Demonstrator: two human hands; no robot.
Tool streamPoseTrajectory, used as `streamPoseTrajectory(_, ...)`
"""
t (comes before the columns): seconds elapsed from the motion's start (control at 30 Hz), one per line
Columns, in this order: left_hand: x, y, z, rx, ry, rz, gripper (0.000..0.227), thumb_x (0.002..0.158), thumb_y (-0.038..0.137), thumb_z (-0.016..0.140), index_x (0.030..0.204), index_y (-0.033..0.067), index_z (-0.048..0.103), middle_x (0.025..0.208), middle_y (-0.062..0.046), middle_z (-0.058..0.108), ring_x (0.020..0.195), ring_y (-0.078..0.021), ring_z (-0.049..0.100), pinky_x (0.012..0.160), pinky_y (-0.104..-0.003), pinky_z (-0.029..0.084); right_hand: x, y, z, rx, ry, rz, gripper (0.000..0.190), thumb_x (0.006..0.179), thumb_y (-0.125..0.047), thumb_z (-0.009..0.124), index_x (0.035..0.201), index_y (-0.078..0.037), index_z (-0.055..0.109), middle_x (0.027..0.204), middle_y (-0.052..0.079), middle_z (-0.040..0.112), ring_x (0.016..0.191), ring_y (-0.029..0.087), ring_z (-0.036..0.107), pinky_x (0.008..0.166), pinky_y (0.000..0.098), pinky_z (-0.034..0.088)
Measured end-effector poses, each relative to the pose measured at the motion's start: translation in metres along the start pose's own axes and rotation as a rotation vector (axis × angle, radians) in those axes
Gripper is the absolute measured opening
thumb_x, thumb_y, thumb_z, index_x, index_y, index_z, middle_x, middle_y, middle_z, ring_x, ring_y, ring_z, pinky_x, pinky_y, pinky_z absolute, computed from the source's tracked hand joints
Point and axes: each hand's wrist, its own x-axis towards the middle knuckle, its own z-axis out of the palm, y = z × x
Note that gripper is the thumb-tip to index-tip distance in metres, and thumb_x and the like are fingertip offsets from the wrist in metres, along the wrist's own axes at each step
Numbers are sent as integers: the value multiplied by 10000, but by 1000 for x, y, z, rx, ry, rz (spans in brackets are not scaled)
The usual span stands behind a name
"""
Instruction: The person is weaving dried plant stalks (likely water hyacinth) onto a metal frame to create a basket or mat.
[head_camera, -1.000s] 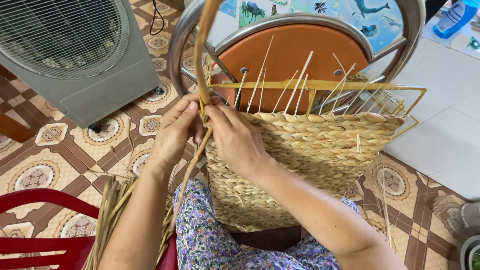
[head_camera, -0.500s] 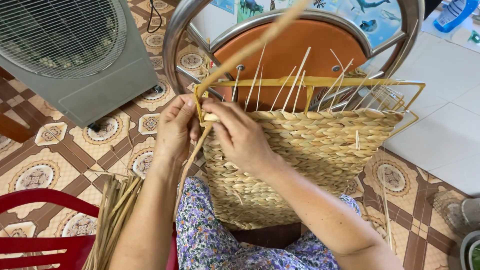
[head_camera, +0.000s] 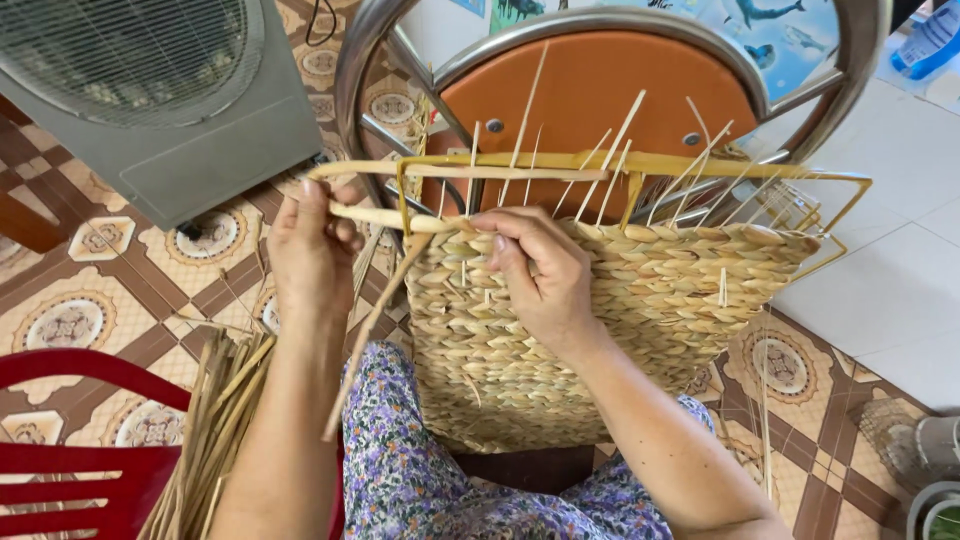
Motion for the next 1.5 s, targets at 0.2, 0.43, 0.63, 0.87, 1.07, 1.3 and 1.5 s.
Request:
streamPoseTrajectory(0.2, -7, -25, -16, -434, 34, 67, 168, 1101, 176, 695, 1158, 83, 568, 896, 32, 623, 642, -43, 507, 524, -219, 402, -6, 23, 2, -2, 11, -70, 187, 1080, 51, 577, 1142, -54, 719, 1058, 98, 721, 789, 98, 704, 664, 212, 616)
streamPoseTrajectory(0.43, 5, -41, -105, -785, 251, 106, 361, 1123, 344, 583, 1088, -14, 614, 850, -75, 624, 606, -131, 520, 521, -279, 420, -1, 1, -5, -72, -85, -151, 171, 1135, 115, 556, 1191, 12, 680, 1110, 122, 679, 849, 109, 714, 712, 195, 627)
streamPoseTrajectory(0.63, -52, -28, -69, -357, 90, -17, 374, 1061, 234, 607, 1389, 54, 626, 1190, -78, 721, 841, -128, 650, 761, -270, 584, 49, -65, -14, -389, -161, -422, 103, 1035, 9, 722, 1133, -20, 724, 1052, 104, 718, 972, 199, 684, 830, 345, 545)
streamPoseTrajectory(0.87, -109, -21, 18, 150, 0, 312, 559, 860, 139, 830, 1333, 19, 557, 1240, -88, 624, 1143, -223, 635, 1009, -350, 539, 110, -71, 23, -921, -500, -814, 126, 953, -108, 741, 1074, -115, 775, 1016, 21, 764, 1161, 180, 656, 1229, 476, 288)
streamPoseTrajectory(1.07, -91, -9, 41, 276, 221, 456, 168, 997, 85, 758, 1139, 57, 675, 1143, -71, 684, 1056, -169, 650, 942, -290, 554, 140, -100, 69, -1205, -1113, -240, 162, 931, -184, 673, 860, -74, 769, 789, 109, 755, 874, 271, 684, 1095, 543, 347)
streamPoseTrajectory(1.3, -71, -21, 44, -257, 194, 240, 162, 1047, 117, 681, 1177, 21, 687, 1095, -36, 709, 1009, -118, 637, 892, -231, 529, 145, -80, 68, -1007, -1029, -104, 229, 898, -252, 744, 900, -24, 722, 775, 130, 696, 755, 251, 704, 728, 444, 585)
streamPoseTrajectory(1.5, -54, -5, 48, -808, 96, -11, 265, 980, 173, 679, 1222, 64, 662, 1084, -25, 738, 985, -105, 648, 854, -243, 520, 139, -78, 57, -750, -906, 47, 123, 885, -178, 717, 960, -81, 720, 746, 76, 705, 739, 200, 704, 751, 439, 565)
